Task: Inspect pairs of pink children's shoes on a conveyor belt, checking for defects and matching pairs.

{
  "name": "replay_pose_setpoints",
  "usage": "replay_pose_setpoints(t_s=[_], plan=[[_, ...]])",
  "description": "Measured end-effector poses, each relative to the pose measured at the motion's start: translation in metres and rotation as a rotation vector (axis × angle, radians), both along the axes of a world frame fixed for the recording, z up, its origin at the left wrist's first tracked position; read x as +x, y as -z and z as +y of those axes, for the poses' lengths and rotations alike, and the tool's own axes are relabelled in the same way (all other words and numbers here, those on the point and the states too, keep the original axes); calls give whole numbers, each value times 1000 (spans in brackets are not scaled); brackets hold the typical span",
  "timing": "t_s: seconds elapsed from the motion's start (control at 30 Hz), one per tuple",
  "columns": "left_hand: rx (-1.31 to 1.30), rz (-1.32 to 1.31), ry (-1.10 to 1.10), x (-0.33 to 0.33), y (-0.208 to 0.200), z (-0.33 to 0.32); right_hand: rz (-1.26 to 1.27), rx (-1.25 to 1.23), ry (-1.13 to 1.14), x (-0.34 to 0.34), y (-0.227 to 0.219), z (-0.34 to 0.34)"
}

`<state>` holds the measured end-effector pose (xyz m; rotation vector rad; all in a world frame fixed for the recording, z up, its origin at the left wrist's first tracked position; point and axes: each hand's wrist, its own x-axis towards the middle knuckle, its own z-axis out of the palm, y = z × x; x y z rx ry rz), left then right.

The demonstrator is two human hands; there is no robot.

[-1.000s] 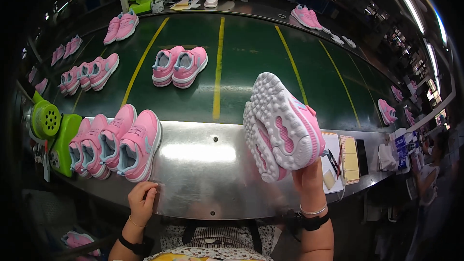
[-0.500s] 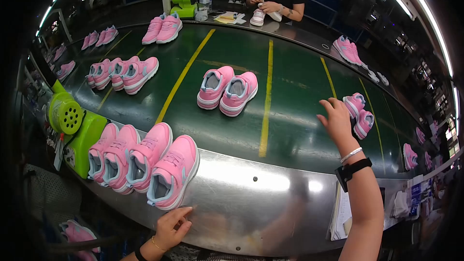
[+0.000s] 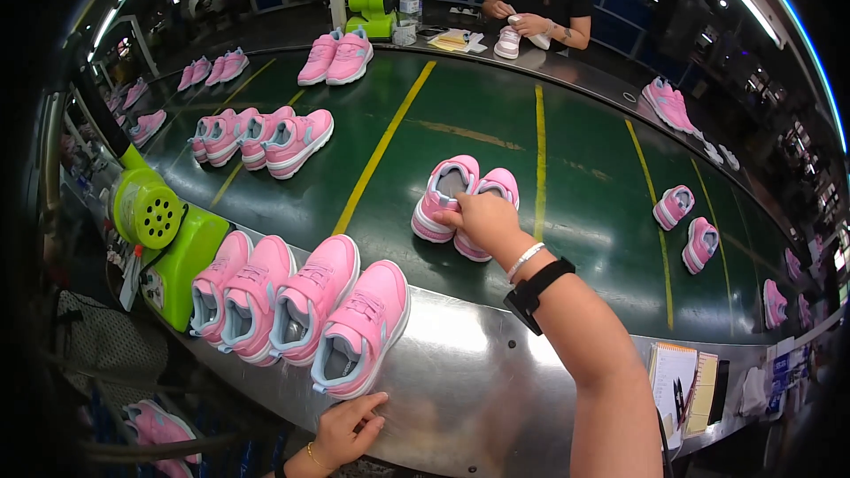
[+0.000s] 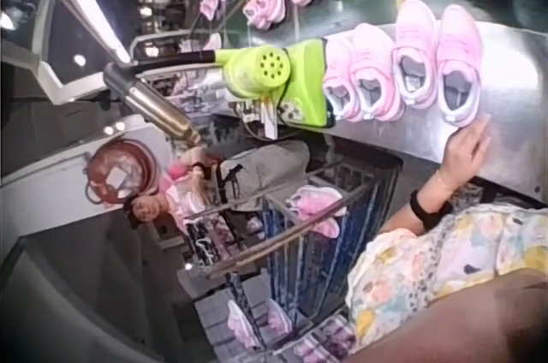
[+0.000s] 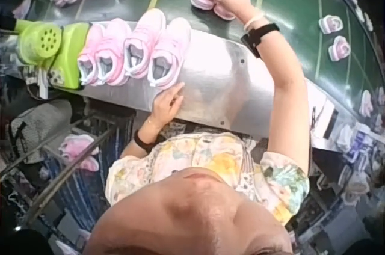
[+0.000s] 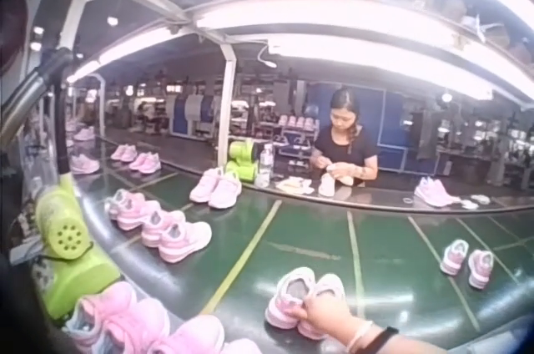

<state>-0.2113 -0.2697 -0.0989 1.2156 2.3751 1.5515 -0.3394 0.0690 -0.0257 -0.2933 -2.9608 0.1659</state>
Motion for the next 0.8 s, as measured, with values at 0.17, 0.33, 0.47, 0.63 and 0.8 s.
replay_pose_setpoints(t_s=[0.17, 0.33, 0.47, 0.63, 0.8], plan=[[-31, 28, -12, -1, 3, 1, -163, -103, -185, 161, -40, -38], [-194, -59, 25, 5, -5, 30, -75, -37, -253, 288, -24, -77], [-35, -338, 203, 21, -5, 73, 284, -104, -257, 319, -19, -91], [-132, -443, 219, 28, -5, 98, 420, -551, 351, 339, 33, -76], [62, -685, 286, 41, 3, 92, 517, -946, 332, 342, 82, -80]])
